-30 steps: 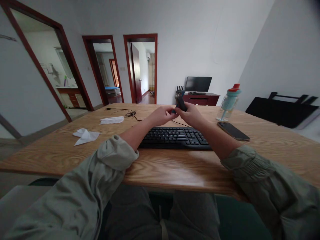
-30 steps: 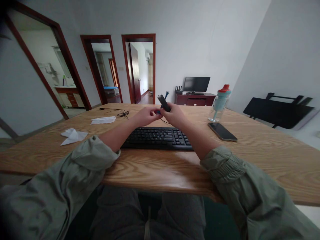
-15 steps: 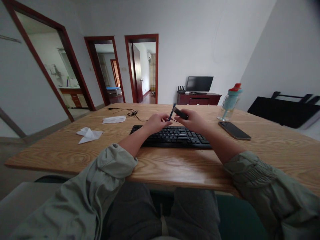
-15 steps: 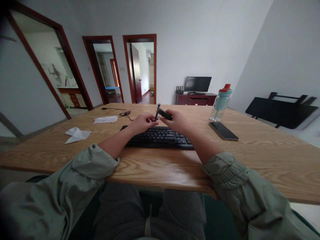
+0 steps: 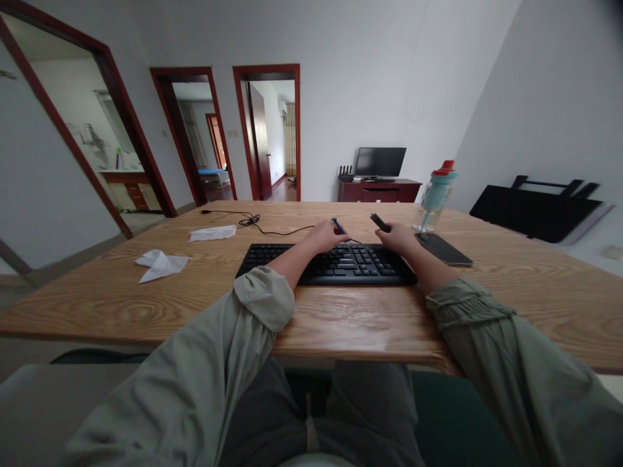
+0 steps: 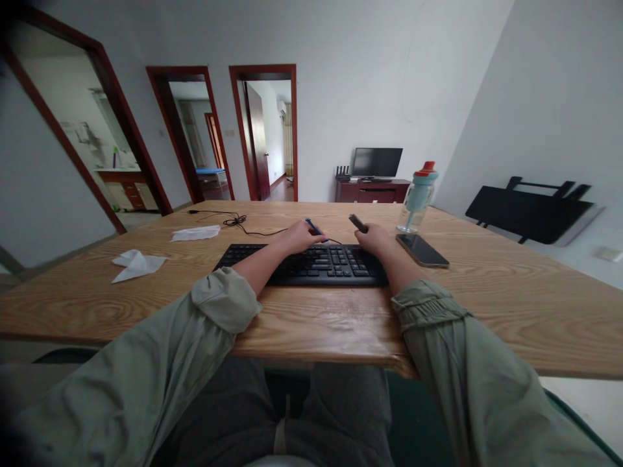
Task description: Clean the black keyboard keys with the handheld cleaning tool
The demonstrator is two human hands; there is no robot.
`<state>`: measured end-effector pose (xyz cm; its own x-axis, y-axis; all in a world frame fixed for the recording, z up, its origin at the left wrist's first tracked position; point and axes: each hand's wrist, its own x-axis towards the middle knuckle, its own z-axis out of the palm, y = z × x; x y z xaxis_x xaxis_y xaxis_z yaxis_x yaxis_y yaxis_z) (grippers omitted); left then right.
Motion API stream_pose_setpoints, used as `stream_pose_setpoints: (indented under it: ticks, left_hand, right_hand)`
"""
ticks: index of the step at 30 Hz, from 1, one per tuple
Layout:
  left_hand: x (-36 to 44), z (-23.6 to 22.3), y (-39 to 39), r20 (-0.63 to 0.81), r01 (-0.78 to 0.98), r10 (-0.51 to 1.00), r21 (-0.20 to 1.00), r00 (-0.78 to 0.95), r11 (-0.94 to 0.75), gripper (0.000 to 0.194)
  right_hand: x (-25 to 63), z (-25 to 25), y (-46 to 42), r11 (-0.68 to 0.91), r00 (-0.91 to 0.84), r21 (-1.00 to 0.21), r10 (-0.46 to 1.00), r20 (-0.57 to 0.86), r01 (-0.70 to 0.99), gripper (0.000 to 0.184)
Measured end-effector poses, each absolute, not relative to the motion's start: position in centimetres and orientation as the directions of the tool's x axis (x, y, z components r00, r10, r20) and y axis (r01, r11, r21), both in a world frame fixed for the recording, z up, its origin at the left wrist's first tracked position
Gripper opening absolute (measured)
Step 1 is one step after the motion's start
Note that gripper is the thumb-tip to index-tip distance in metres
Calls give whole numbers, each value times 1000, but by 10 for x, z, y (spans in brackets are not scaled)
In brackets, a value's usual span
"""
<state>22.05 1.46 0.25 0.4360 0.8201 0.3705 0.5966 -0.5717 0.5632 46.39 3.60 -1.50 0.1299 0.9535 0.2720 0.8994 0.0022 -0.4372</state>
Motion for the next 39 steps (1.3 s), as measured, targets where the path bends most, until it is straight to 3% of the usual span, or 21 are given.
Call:
stream_pose_setpoints:
  ticks: [5,14,19,25,31,33,36,39]
  left_hand:
    - [224,0,13,317,647,805,479,502,-593,25]
    - [172,10,19,141,805,846,262,514,-533,31]
    - [113,27,10,46,830,867,268,497,-490,31]
    - [38,40,2,-45,919,926,152,374,-363,38]
    - [-17,52,-10,-109,974,969,60,223,-218,29]
    - [-22,56,-14,-68,984,982,37,177,-175,25]
    - [-3,59,-20,109,992,988,43,110,-115,27]
    - [51,54,-29,327,944,931,224,163,-244,35]
  right_hand:
    - [460,-23,43,53,47,-393,970,240,918,46]
    - [467,-28,49,33,56,-374,973,224,927,43]
    - [467,-26,47,32,52,-371,975,215,928,44]
    - [468,-26,46,40,38,-355,977,211,934,46]
    - [467,-26,47,31,38,-337,980,195,941,47]
    - [465,-25,47,28,37,-326,981,192,945,47]
    - [463,-24,46,28,31,-315,983,180,949,44]
    - [461,-23,45,31,17,-289,986,163,957,43]
